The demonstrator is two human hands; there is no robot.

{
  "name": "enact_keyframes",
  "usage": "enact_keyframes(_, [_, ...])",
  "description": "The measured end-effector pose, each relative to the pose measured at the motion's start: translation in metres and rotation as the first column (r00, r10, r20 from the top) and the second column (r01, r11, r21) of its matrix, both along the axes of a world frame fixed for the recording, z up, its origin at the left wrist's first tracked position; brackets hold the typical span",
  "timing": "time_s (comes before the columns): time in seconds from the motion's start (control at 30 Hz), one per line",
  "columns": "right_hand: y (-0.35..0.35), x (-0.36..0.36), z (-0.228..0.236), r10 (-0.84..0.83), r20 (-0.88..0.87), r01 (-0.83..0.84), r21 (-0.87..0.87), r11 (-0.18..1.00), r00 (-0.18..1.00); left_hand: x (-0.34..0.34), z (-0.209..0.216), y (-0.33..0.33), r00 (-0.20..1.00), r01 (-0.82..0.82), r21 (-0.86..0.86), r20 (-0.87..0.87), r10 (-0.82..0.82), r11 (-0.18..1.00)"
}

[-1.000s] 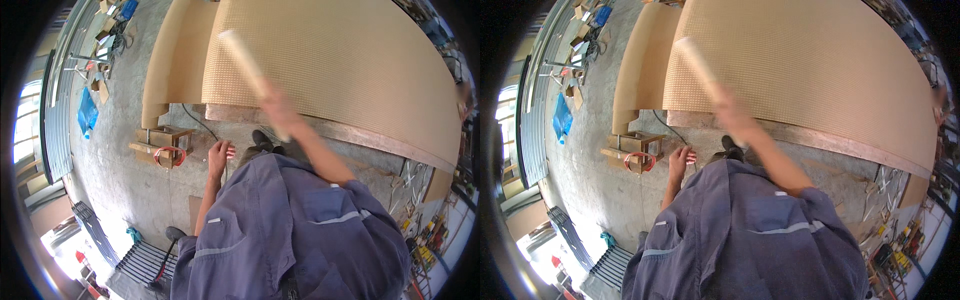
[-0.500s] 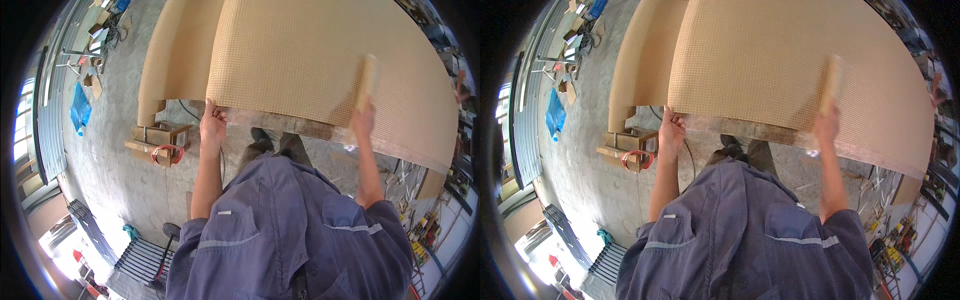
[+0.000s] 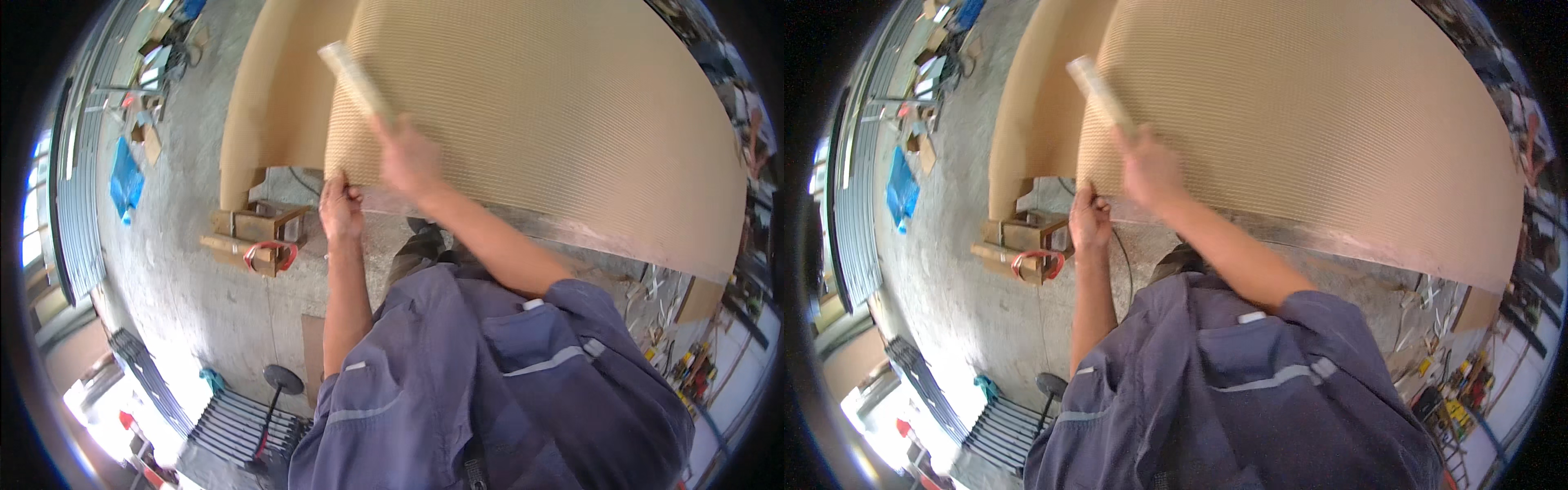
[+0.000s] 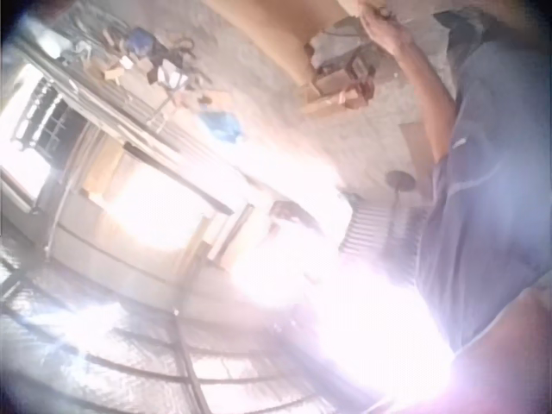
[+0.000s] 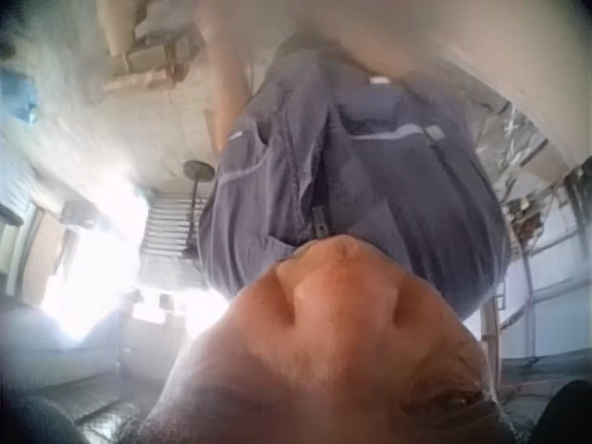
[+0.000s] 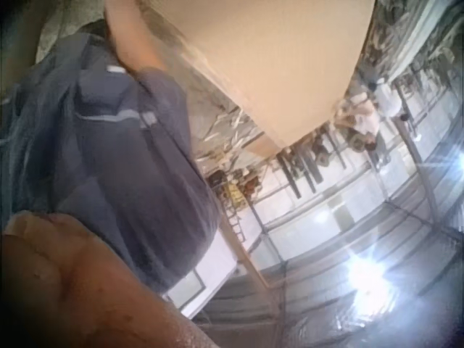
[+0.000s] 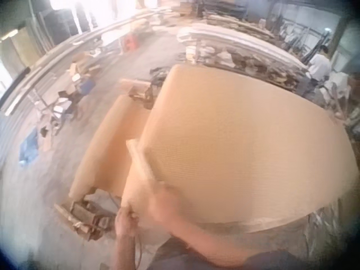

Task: The person applies a clear adhesive to a large flat board using a paint roller, then places a textured mat over the board and smooths it with a wooden block. The person works in a workshop with other workers visible in the background.

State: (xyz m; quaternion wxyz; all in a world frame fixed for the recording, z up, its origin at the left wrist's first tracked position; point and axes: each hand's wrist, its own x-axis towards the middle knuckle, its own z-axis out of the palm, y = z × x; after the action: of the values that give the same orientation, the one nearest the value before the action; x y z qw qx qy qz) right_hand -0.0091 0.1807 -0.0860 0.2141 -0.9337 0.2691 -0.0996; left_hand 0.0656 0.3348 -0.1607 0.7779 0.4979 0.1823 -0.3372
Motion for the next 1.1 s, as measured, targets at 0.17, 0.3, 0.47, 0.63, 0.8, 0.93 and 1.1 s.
enact_keyframes(0.17, [0.020,0.035,0.001,0.106,0.003,-0.105,0.172,0.979,0.994,0.005,0.000,-0.003,0.994,0.107,-0.028,0.000,-0.107,0.994])
enact_keyframes(0.3, [-0.013,-0.026,0.001,0.017,-0.040,-0.009,0.179,0.984,0.999,0.008,-0.007,0.001,0.999,0.042,0.080,-0.025,-0.040,0.996])
enact_keyframes(0.47, [-0.095,-0.184,0.018,-0.350,-0.176,0.386,0.248,0.889,0.920,0.007,-0.013,0.001,0.996,0.082,0.098,0.030,-0.085,0.992])
enact_keyframes(0.63, [-0.183,-0.327,0.022,-0.747,-0.260,0.790,0.203,0.578,0.613,0.017,-0.025,0.012,0.997,0.059,0.225,0.037,-0.070,0.973])
enact_keyframes(0.8, [-0.285,-0.501,-0.039,-0.876,-0.168,0.877,-0.096,0.471,0.452,0.016,-0.013,0.002,0.998,-0.014,0.302,0.055,-0.003,0.953])
enact_keyframes(0.93, [-0.380,-0.648,-0.070,-0.952,-0.179,0.933,-0.219,0.285,0.248,0.014,-0.010,-0.001,0.995,-0.041,0.484,0.095,-0.006,0.874])
enact_keyframes(1.1, [-0.409,-0.597,-0.048,-0.948,-0.223,0.936,-0.221,0.274,0.225,-0.039,0.072,-0.064,0.775,-0.246,0.848,0.463,-0.430,0.470])
